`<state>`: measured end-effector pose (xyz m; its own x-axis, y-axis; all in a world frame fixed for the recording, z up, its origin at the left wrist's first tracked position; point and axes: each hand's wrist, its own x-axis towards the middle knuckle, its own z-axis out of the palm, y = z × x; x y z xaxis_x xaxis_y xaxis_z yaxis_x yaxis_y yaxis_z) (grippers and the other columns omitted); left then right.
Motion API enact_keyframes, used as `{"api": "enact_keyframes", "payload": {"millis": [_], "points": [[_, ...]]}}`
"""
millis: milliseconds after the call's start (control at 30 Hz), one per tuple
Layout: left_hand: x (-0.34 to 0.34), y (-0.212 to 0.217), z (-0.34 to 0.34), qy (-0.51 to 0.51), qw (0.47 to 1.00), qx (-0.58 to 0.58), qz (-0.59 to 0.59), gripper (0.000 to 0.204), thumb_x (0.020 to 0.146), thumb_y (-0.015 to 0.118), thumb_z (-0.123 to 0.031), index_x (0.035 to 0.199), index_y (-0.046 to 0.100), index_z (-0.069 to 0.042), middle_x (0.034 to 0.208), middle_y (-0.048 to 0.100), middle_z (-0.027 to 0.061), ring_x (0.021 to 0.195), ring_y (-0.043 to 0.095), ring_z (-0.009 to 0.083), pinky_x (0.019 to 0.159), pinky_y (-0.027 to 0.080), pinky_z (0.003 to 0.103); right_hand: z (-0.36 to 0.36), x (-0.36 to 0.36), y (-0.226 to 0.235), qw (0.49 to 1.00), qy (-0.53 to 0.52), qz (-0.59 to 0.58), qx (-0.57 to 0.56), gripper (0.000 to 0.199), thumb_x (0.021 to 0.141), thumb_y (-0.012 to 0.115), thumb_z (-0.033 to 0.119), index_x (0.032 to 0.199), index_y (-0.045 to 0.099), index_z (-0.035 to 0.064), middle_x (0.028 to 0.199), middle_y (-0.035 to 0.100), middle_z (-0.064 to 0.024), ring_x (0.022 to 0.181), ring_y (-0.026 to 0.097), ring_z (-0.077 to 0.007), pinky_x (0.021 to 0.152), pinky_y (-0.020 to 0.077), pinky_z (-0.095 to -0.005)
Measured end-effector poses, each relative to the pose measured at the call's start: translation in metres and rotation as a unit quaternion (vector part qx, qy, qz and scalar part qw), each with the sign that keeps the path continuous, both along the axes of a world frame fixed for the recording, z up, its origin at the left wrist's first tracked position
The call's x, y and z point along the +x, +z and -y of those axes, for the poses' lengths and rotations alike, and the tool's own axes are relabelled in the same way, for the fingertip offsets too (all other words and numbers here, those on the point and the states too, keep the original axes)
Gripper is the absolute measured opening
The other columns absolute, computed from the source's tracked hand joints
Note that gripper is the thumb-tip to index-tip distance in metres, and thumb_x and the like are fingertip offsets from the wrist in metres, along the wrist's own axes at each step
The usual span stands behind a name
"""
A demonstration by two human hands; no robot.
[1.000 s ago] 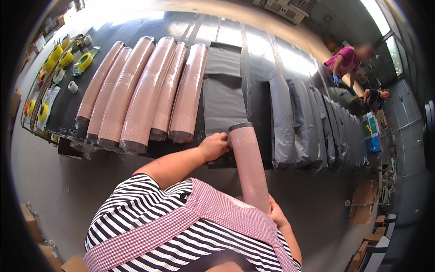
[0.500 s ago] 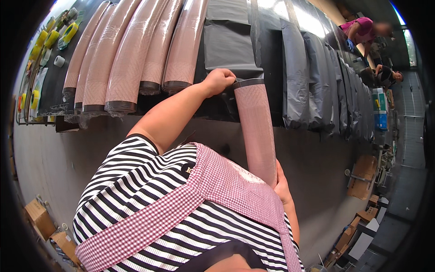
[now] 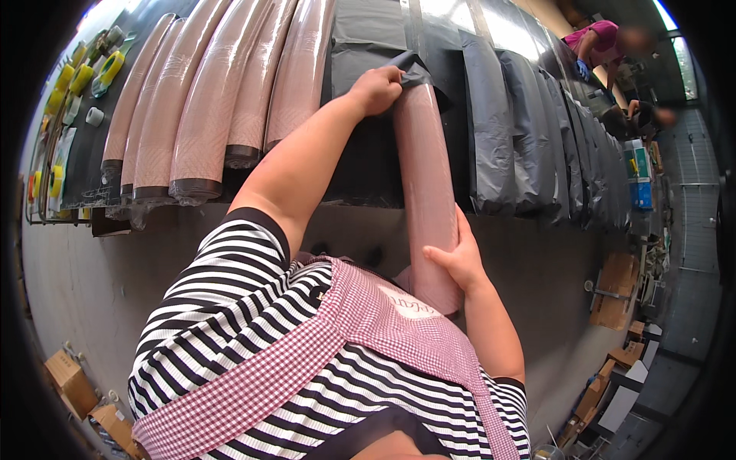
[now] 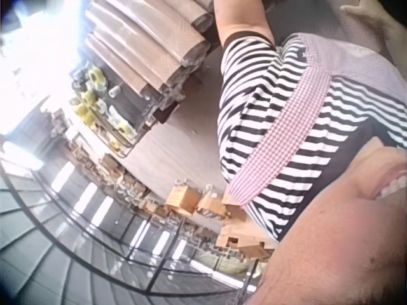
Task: The person puts plastic tubes inside gray plastic bags on a work table. They handle the items one at a time, sliding each tube into a bag, sealing it with tape, and placing the finished item aside.
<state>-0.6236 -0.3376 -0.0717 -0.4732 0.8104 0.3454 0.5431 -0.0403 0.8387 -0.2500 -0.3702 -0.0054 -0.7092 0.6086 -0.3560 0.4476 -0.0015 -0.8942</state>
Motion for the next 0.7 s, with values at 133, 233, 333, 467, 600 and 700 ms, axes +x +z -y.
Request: {"api": "enact_keyframes", "payload": {"millis": [133,233,333,467,600,700], "points": [[-0.048,-0.025,-0.040,0.012,0.947,0.001,0.320,0.015,0.088,0.046,-0.008,0.091,0.060,-0.004,0.100,0.060,0.0029,0.091,0.049,0.0132,0.085,0.038,0.025,-0.030,-0.051,-0.008,0.997,0.057,0.046,0.029,0.082,0.082,0.078,0.023,0.146,0.032,0.0013,0.126,0.056,-0.0170,0.114,0.057,-0.0234,0.097,0.0455,-0.0325],[-0.044,-0.027,-0.027,0.024,0.937,0.040,0.346,0.018,0.089,0.045,-0.012,0.095,0.061,-0.007,0.087,0.051,-0.0009,0.083,0.041,0.0097,0.076,0.036,0.024,-0.096,-0.090,-0.035,0.997,0.009,0.052,0.058,0.026,0.089,0.070,0.021,0.102,0.063,-0.0006,0.092,0.067,-0.0066,0.080,0.061,-0.0130,0.069,0.0495,-0.0299],[-0.035,-0.020,-0.029,0.029,0.955,0.075,0.287,0.017,0.091,0.045,-0.012,0.097,0.060,-0.007,0.085,0.049,-0.0019,0.081,0.040,0.0088,0.075,0.036,0.024,-0.162,-0.163,-0.058,0.910,-0.042,0.036,0.410,0.057,0.076,0.075,0.019,0.126,0.052,0.0026,0.118,0.060,-0.0176,0.106,0.060,-0.0327,0.090,0.0494,-0.0413],[-0.012,0.011,-0.049,0.047,0.998,0.014,0.042,0.011,0.095,0.059,-0.014,0.097,0.058,-0.003,0.096,0.058,0.0069,0.090,0.053,0.0189,0.084,0.043,0.031,-0.248,-0.223,-0.087,0.941,0.028,0.039,0.334,0.047,0.078,0.071,0.019,0.122,0.063,0.0020,0.119,0.064,-0.0219,0.113,0.061,-0.0353,0.097,0.0485,-0.0387],[0.007,0.006,-0.014,0.154,0.974,0.052,-0.159,0.010,0.086,0.066,-0.008,0.084,0.059,0.000,0.108,0.059,0.0157,0.098,0.058,0.0370,0.089,0.047,0.039,-0.223,-0.215,-0.090,0.928,0.150,0.055,0.337,0.030,0.086,0.063,0.019,0.111,0.069,0.0039,0.112,0.067,-0.0219,0.106,0.063,-0.0362,0.090,0.0509,-0.0417],[0.044,0.008,0.034,0.122,0.992,-0.019,-0.008,0.008,0.085,0.065,-0.006,0.084,0.059,0.000,0.091,0.058,0.0138,0.086,0.058,0.0296,0.078,0.047,0.036,-0.174,-0.168,-0.053,0.887,0.257,0.083,0.375,0.025,0.084,0.064,0.018,0.103,0.071,0.0036,0.110,0.067,-0.0225,0.105,0.062,-0.0384,0.089,0.0508,-0.0439]]}}
